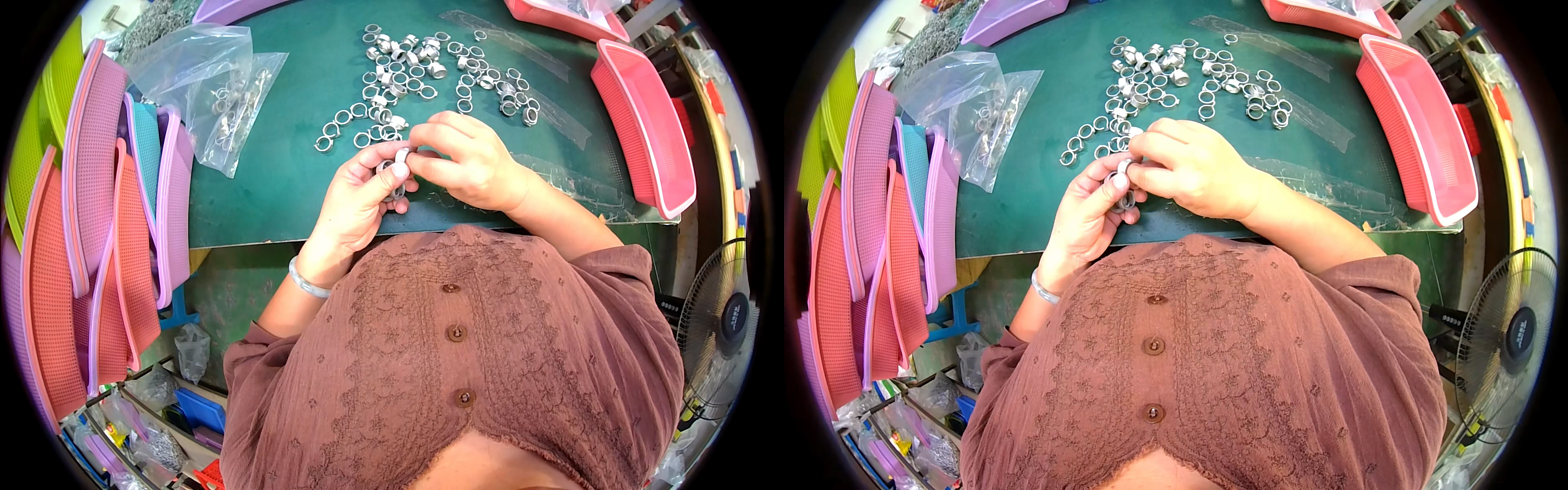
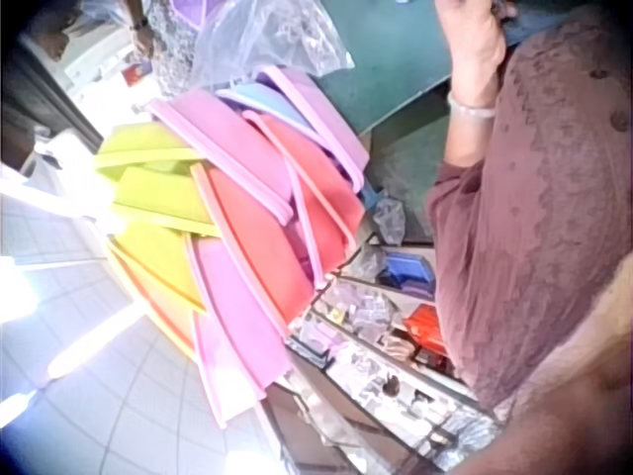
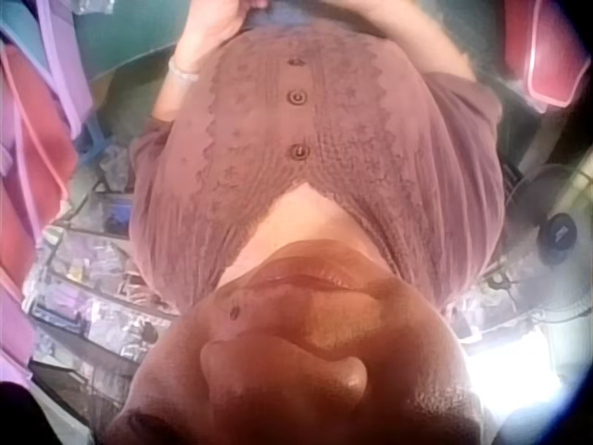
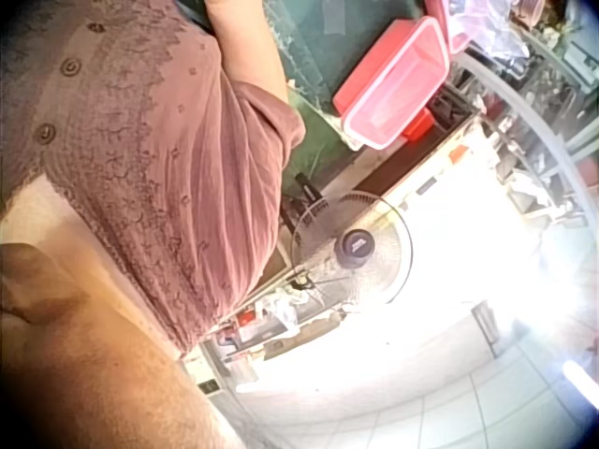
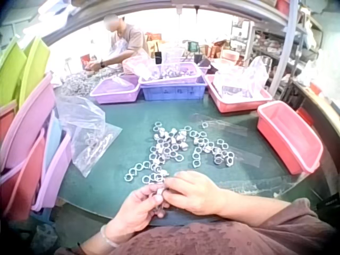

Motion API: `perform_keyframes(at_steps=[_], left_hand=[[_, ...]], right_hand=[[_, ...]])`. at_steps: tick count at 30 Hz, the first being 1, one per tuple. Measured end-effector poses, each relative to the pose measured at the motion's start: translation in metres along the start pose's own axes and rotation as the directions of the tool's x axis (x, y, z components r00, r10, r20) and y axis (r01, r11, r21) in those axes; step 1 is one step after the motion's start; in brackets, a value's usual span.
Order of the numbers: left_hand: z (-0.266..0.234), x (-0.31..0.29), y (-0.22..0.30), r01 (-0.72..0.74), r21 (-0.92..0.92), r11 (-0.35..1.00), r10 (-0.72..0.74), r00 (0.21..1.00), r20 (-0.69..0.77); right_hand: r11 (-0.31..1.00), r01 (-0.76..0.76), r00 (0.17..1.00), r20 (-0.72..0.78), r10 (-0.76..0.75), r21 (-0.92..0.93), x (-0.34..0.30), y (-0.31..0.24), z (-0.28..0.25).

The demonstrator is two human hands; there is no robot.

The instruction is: The person places metal rings into a plastic bag, seals the bag, and then takes more metal rings and stacks them by hand before putting them into another bag.

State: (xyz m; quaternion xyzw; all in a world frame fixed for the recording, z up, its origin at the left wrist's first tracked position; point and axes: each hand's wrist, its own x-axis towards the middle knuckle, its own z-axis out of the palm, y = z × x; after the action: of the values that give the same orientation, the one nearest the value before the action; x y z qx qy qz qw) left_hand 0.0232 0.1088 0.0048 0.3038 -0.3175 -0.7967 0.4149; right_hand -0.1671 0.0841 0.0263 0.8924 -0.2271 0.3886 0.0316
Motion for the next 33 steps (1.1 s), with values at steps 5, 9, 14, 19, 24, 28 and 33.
perform_keyframes(at_steps=[5,9,14,19,24,28,33], left_hand=[[-0.006,-0.001,-0.001,-0.067,-0.026,0.997,0.068,0.997,0.038],[-0.007,-0.003,-0.001,-0.085,-0.04,0.996,0.087,0.995,0.038],[-0.012,-0.003,0.0,-0.074,-0.07,0.995,0.079,0.995,0.066],[-0.021,-0.003,0.004,-0.019,-0.304,0.953,0.045,0.996,0.079],[-0.025,-0.002,0.0,-0.009,-0.364,0.931,0.04,0.996,0.077],[-0.025,-0.001,-0.001,-0.003,-0.319,0.948,0.027,0.997,0.072],[-0.025,0.0,0.0,0.013,-0.291,0.957,0.007,0.998,0.07]], right_hand=[[0.961,-0.202,0.977,-0.033,0.211,0.189,-0.002,0.004,-0.007],[0.927,-0.324,0.944,0.006,0.329,0.187,-0.007,0.014,0.001],[0.858,-0.498,0.865,0.14,0.481,0.128,-0.01,0.021,0.007],[0.816,-0.571,0.809,0.23,0.541,0.086,-0.01,0.032,0.022],[0.766,-0.64,0.741,0.312,0.594,0.06,0.001,0.034,0.028],[0.726,-0.674,0.72,0.342,0.604,0.136,0.0,0.04,0.031],[0.222,-0.855,0.481,0.556,0.678,0.469,0.002,0.046,0.018]])
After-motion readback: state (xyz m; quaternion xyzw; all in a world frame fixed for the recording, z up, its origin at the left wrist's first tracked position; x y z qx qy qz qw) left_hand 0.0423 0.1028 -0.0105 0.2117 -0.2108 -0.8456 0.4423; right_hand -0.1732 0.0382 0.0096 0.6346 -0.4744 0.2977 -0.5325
